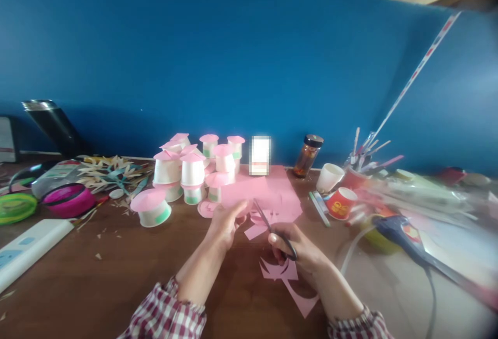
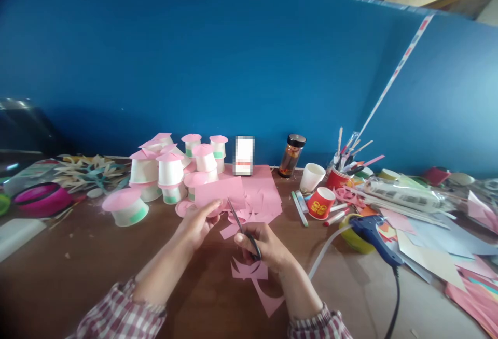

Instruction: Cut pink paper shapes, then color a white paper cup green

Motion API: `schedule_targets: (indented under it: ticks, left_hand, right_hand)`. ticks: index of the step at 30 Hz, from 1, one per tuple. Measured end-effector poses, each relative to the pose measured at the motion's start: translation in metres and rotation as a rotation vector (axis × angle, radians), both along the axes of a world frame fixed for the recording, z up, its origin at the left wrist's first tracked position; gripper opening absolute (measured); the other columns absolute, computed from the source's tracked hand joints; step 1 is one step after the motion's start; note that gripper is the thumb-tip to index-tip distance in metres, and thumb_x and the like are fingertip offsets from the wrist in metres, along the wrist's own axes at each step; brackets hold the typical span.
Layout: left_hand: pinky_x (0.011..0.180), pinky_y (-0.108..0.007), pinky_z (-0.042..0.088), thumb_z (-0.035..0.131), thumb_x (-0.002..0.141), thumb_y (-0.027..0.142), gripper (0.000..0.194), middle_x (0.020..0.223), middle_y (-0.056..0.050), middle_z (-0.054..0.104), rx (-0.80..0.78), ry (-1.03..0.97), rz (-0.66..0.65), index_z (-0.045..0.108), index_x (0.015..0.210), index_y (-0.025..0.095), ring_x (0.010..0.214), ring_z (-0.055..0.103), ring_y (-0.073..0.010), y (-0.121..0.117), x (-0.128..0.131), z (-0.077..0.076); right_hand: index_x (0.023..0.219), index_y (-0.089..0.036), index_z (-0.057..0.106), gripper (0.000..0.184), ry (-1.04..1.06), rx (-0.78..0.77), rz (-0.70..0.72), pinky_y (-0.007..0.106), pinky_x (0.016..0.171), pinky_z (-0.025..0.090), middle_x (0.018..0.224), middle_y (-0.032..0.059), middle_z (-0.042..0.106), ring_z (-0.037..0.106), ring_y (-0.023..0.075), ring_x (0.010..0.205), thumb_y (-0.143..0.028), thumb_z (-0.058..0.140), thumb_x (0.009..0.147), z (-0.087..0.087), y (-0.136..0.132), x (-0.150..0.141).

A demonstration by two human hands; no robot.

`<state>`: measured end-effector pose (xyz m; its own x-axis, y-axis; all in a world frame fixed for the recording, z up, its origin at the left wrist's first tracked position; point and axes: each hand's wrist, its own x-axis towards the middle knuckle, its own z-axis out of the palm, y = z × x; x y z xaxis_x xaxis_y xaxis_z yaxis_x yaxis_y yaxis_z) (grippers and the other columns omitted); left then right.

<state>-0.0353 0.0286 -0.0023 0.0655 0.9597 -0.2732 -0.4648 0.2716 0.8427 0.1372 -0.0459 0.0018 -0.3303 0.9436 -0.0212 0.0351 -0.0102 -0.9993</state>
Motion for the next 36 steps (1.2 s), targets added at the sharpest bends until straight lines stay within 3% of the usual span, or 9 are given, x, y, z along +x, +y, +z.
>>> schedule_targets:
  ticks: [5,10,19,27,36]
  left_hand:
    - [0.059,-0.026,0.045,0.078,0.061,0.028,0.025,0.075,-0.008,0.067,0.015,0.042,-0.088,0.068,0.074,0.01,0.069,0.061,-0.0162,-0.008,0.004,0.001]
    - [0.067,-0.032,0.048,0.078,0.061,0.03,0.029,0.081,-0.009,0.07,0.05,0.029,-0.156,0.069,0.081,0.01,0.074,0.064,-0.0205,-0.015,0.011,-0.001]
    - [0.063,-0.032,0.048,0.078,0.059,0.027,0.03,0.075,-0.008,0.069,-0.032,0.006,-0.038,0.065,0.08,0.01,0.069,0.064,-0.0207,-0.024,0.02,-0.001]
    - [0.057,-0.029,0.045,0.077,0.06,0.025,0.025,0.066,-0.007,0.066,-0.01,-0.009,-0.035,0.067,0.077,0.008,0.06,0.061,-0.0177,-0.03,0.023,0.007]
    - [0.057,-0.028,0.045,0.078,0.06,0.027,0.029,0.066,-0.005,0.066,0.008,-0.043,-0.066,0.068,0.081,0.011,0.059,0.061,-0.0163,-0.028,0.022,-0.001]
  right_hand:
    - [0.07,-0.013,0.056,0.035,0.024,-0.026,-0.048,0.02,0.043,0.033,0.052,-0.002,0.052,0.046,0.0086,0.043,-0.045,0.064,0.08,-0.002,0.001,0.0]
    - [0.07,-0.013,0.057,0.037,-0.008,-0.03,-0.092,0.021,0.043,0.034,0.052,-0.002,0.052,0.048,0.0098,0.044,-0.048,0.066,0.077,0.0,0.002,-0.001]
    - [0.077,-0.014,0.057,0.039,-0.087,0.058,-0.143,0.021,0.044,0.033,0.051,-0.003,0.052,0.048,0.0101,0.045,-0.053,0.06,0.08,-0.004,0.004,-0.008]
    - [0.077,-0.014,0.057,0.037,-0.102,0.09,-0.146,0.021,0.045,0.033,0.05,-0.0031,0.053,0.047,0.0098,0.046,-0.05,0.059,0.082,-0.005,0.006,-0.008]
    - [0.071,-0.014,0.056,0.038,-0.095,0.05,-0.164,0.02,0.042,0.031,0.048,-0.0028,0.052,0.047,0.0096,0.043,-0.051,0.062,0.079,-0.005,0.006,-0.009]
